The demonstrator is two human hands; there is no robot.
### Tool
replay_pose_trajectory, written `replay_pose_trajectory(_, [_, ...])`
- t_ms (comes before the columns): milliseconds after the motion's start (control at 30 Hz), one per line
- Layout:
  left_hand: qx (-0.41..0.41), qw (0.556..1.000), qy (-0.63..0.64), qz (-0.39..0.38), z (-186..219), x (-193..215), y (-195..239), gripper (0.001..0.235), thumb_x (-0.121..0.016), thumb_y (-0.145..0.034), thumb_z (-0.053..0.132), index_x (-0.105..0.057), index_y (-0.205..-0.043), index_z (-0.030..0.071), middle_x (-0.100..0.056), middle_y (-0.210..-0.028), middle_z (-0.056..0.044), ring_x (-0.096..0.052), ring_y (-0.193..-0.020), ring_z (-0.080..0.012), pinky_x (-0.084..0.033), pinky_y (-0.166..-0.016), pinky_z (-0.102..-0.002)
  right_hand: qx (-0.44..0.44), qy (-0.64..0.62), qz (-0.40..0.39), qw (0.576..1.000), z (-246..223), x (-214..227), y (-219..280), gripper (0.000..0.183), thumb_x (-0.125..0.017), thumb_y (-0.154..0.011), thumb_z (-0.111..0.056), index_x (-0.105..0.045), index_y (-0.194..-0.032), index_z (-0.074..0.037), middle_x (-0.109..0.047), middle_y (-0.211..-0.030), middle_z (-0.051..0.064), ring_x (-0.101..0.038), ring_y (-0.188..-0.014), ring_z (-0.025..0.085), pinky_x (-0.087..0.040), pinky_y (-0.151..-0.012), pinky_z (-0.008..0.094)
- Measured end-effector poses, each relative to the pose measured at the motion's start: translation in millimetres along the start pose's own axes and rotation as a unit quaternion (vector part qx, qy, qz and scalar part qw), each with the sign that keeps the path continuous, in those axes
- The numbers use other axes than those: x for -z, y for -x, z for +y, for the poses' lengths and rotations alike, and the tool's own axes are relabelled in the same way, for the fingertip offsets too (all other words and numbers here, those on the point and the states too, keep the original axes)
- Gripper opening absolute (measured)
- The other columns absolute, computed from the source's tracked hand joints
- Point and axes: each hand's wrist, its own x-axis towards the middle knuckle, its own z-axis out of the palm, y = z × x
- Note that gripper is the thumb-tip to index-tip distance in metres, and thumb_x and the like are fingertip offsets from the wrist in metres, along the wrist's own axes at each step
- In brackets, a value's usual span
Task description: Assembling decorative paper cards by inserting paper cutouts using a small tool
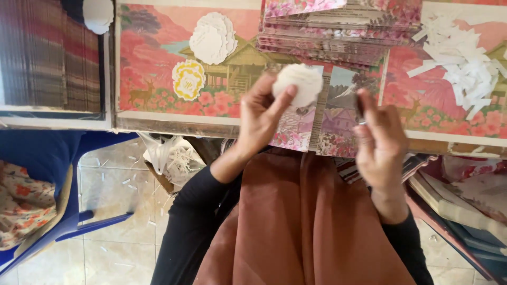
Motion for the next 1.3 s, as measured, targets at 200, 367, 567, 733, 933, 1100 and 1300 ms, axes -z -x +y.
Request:
replay_pose_trajectory(200, [-0.065, 0.995, -0.037, -0.061, 11, -35, 5, 0.014, -0.059, -0.093, 0.013, -0.066, -0.089, 0.002, -0.06, -0.091, -0.008, -0.053, -0.089, -0.0095, -0.048, -0.08, -0.029, 0.007, 0.033, -0.034, 0.999, -32, -13, -23, 0.05, -0.048, -0.1, -0.016, -0.036, -0.148, -0.011, -0.047, -0.079, 0.013, -0.046, -0.061, 0.021, -0.049, -0.058, 0.032])
replay_pose_trajectory(367, [-0.082, 0.987, -0.104, -0.087, -1, -32, 13, 0.021, -0.055, -0.095, 0.013, -0.065, -0.08, 0.003, -0.057, -0.082, -0.009, -0.052, -0.078, -0.014, -0.044, -0.071, -0.029, 0.047, 0.116, -0.015, 0.992, -25, -24, -18, 0.048, -0.038, -0.1, -0.032, -0.045, -0.143, -0.011, -0.046, -0.068, 0.007, -0.048, -0.049, 0.023, -0.047, -0.047, 0.033])
replay_pose_trajectory(567, [-0.103, 0.984, -0.119, -0.082, -9, -35, 20, 0.024, -0.051, -0.096, 0.01, -0.061, -0.077, -0.001, -0.053, -0.081, -0.012, -0.049, -0.076, -0.0144, -0.042, -0.065, -0.027, 0.009, 0.103, -0.021, 0.994, -20, -28, -8, 0.044, -0.042, -0.099, -0.024, -0.046, -0.142, -0.02, -0.045, -0.071, 0.004, -0.048, -0.049, 0.02, -0.048, -0.047, 0.033])
replay_pose_trajectory(733, [-0.106, 0.983, -0.116, -0.091, -22, -36, 25, 0.023, -0.052, -0.096, 0.011, -0.061, -0.078, -0.002, -0.052, -0.081, -0.014, -0.053, -0.075, -0.0187, -0.045, -0.067, -0.029, -0.054, 0.013, 0.022, 0.998, 5, -8, -8, 0.041, -0.035, -0.107, -0.013, -0.034, -0.148, -0.012, -0.054, -0.11, 0.027, -0.049, -0.054, 0.019, -0.048, -0.05, 0.031])
replay_pose_trajectory(933, [-0.085, 0.984, -0.118, -0.098, -21, -38, 24, 0.028, -0.047, -0.098, 0.014, -0.06, -0.078, -0.001, -0.053, -0.088, -0.015, -0.052, -0.081, -0.0207, -0.043, -0.07, -0.032, -0.082, 0.141, 0.077, 0.984, 43, 22, -4, 0.041, -0.037, -0.114, -0.016, -0.022, -0.15, -0.005, -0.038, -0.141, 0.034, -0.06, -0.074, 0.038, -0.049, -0.057, 0.041])
replay_pose_trajectory(1100, [-0.05, 0.986, -0.1, -0.121, -17, -50, 30, 0.028, -0.047, -0.099, 0.017, -0.064, -0.085, 0.0, -0.056, -0.094, -0.016, -0.054, -0.09, -0.0258, -0.043, -0.081, -0.038, 0.007, 0.071, 0.066, 0.995, 19, -5, 3, 0.048, -0.074, -0.084, -0.039, -0.058, -0.1, 0.003, -0.06, -0.092, 0.015, -0.062, -0.077, 0.034, -0.05, -0.069, 0.037])
replay_pose_trajectory(1300, [-0.084, 0.964, -0.201, -0.154, -7, -38, 25, 0.021, -0.048, -0.097, 0.022, -0.062, -0.088, 0.008, -0.057, -0.102, -0.012, -0.056, -0.094, -0.0363, -0.042, -0.084, -0.042, 0.094, 0.213, 0.05, 0.971, 18, -14, -1, 0.026, -0.069, -0.086, -0.037, -0.071, -0.097, -0.014, -0.063, -0.095, 0.002, -0.063, -0.078, 0.017, -0.052, -0.069, 0.03])
